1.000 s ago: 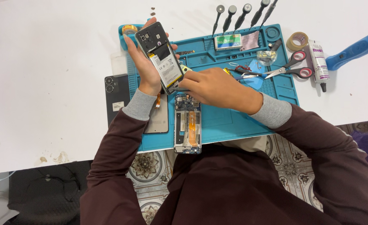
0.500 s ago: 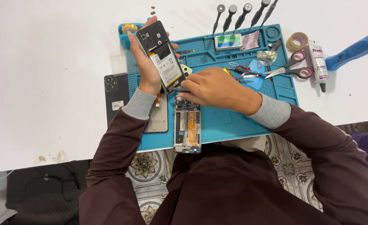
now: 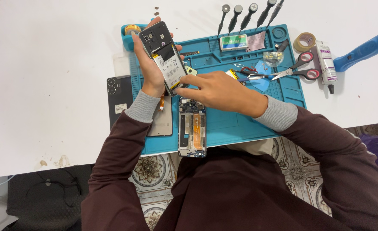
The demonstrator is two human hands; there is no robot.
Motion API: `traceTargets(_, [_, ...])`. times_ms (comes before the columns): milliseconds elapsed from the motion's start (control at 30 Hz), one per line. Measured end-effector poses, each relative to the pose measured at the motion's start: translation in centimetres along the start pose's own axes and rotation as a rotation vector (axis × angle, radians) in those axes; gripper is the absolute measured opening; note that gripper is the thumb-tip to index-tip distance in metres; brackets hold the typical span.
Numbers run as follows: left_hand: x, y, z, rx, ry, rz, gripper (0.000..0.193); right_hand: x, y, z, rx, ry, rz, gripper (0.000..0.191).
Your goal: The person uses a screwdriver to remove screws from the back of a disassembled smartphone. They then use tweezers to lift and remove a small internal component near the camera module. The removed parts are placed on the work mat.
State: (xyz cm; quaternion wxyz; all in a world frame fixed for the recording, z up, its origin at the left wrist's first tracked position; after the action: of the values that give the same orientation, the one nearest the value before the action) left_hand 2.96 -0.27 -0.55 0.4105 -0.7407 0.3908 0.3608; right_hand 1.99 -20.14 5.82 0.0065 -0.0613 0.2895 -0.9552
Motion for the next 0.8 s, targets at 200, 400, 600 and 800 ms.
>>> traceTargets(200, [-0.1,0.0,-0.1,-0.002,0.010,0.001,0.081,-0.3,-0.3,-1.0,0.089,-0.076,-0.126,0.026])
traceTargets(400, [-0.2,0.0,-0.1,-0.014,0.032,0.024,0.083,-0.2,0.0,-0.7,0.040,-0.035,-0.005,0.040])
traceTargets(600, [-0.2,0.0,-0.1,-0.012,0.014,0.026,0.084,-0.3,0.0,-1.4,0.131,-0.122,-0.155,0.027])
traceTargets(800, [-0.2,0.0,0.1,-0.023,0.010,0.024,0.086,0.2,0.1,-0.8,0.023,-0.055,0.000,0.040])
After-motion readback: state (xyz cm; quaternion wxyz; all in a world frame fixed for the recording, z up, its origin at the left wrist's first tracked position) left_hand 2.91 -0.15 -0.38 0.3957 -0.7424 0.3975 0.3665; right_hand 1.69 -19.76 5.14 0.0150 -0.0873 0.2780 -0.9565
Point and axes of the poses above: each hand's wrist, its own y-axis away from the middle knuckle, its own z-axis out of the back of the hand, x = y × z, the point moved 4 cm from there along -y, towards the middle knuckle, and after that the axes turned 4 degrees about -z, right-handed, at the moved point
